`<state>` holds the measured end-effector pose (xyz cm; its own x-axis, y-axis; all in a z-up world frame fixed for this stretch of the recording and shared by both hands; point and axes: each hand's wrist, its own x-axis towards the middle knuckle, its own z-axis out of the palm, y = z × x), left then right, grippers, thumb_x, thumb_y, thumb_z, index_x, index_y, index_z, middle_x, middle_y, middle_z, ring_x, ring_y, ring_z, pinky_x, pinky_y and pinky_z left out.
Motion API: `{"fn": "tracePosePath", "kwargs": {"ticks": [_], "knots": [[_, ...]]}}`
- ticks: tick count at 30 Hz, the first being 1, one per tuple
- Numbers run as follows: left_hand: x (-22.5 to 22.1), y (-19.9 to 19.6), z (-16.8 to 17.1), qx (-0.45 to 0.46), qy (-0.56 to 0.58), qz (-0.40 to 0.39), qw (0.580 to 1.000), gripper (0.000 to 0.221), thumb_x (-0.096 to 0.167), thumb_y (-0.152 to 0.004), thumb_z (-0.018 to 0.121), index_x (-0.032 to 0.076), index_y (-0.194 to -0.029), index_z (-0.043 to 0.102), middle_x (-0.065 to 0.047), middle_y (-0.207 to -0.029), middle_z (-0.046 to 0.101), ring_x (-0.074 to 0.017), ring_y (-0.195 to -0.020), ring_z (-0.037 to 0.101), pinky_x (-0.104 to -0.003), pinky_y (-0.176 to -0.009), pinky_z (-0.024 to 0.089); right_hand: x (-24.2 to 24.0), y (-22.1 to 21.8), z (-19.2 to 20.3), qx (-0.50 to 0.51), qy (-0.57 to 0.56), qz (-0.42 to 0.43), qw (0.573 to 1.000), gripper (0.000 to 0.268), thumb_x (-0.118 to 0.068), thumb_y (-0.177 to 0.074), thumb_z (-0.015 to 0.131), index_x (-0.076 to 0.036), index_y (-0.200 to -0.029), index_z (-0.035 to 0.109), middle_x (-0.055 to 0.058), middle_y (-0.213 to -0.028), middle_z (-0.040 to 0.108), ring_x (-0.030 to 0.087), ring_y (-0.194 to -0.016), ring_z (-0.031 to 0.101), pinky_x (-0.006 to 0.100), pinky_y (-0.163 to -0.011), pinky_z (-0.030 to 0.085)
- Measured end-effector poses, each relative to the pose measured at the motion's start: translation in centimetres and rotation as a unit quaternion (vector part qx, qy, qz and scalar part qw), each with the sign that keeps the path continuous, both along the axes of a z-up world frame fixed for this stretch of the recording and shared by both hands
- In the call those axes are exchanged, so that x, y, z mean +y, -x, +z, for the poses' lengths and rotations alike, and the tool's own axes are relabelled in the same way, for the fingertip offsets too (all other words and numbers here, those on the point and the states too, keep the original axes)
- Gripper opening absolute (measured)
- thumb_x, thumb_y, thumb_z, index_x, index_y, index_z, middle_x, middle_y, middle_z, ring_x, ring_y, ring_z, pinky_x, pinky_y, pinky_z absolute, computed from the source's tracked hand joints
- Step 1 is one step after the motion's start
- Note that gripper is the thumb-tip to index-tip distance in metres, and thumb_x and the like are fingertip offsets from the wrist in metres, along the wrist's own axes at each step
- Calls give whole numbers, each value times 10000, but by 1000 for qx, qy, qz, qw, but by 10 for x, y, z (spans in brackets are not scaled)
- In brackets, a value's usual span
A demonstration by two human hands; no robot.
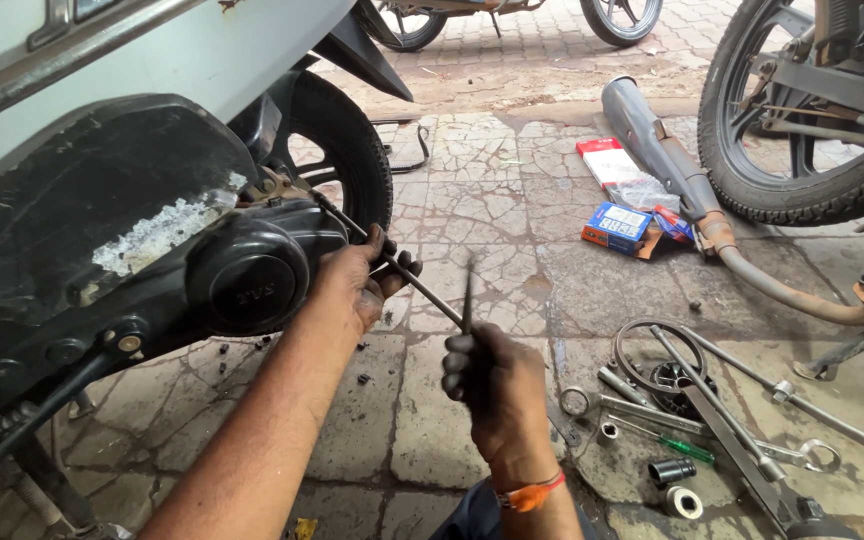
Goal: The person sits on the ground beside a scooter and uses a T-handle socket wrench to loosen and tighten bolts on the engine and rear body panel area. They reposition the wrench, work on several bolts, and handle small fasteners by hand between turns.
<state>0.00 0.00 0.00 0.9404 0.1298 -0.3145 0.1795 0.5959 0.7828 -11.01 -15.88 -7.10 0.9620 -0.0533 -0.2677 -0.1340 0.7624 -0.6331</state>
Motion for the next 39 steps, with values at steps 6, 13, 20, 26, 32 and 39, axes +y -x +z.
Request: {"fn": "tracePosePath", "kwargs": {"ticks": [6, 13, 20, 26, 32, 39], "knots": [[5, -6, -4, 2, 7, 5, 1000, 145, 108, -964, 650, -34, -972, 628, -116, -892, 611, -238, -774, 675, -448, -714, 703, 0, 30, 36, -301, 619, -379, 618, 369, -362, -937, 686, -1, -887, 745, 86, -800, 756, 147, -662, 710, 235, -606, 524], [6, -12, -11, 5, 4, 6, 1000, 171, 118, -962, 680, -45, -967, 628, -121, -887, 617, -247, -777, 682, -449, -716, 704, 4, 4, 1, -24, -107, 45, 993, 325, -248, -1015, 608, -27, -820, 744, 42, -640, 698, 121, -491, 654, 276, -443, 459], [13, -12, -9, 3, 13, 8, 1000, 144, 109, -945, 680, -31, -956, 646, -108, -862, 620, -236, -745, 671, -473, -692, 700, 2, 32, 32, -265, 619, -367, 641, 132, -99, -868, 706, -65, -995, 720, 73, -880, 736, 172, -806, 716, 286, -688, 569], [9, -13, -9, -1, 16, 8, 1000, 175, 128, -944, 695, -35, -945, 632, -113, -851, 621, -243, -726, 682, -458, -685, 698, -5, 33, 52, -276, 741, -408, 456, 340, -255, -667, 837, -81, -955, 785, 83, -844, 724, 275, -857, 624, 382, -722, 500], [5, -16, -1, 4, 8, 2, 1000, 208, 147, -964, 681, -55, -942, 632, -137, -877, 652, -257, -736, 725, -411, -690, 704, 11, 14, 15, -67, 468, -105, 875, 518, -377, -1080, 606, 2, -838, 864, 100, -672, 763, 221, -604, 667, 294, -553, 464], [7, -12, -1, 12, -8, 12, 1000, 152, 100, -940, 677, -49, -938, 645, -126, -869, 641, -266, -707, 712, -443, -668, 697, 8, 38, 52, -345, 664, -422, 513, 307, 62, -753, 616, -7, -1019, 753, 156, -1030, 706, 290, -1064, 623, 436, -936, 512]]}}
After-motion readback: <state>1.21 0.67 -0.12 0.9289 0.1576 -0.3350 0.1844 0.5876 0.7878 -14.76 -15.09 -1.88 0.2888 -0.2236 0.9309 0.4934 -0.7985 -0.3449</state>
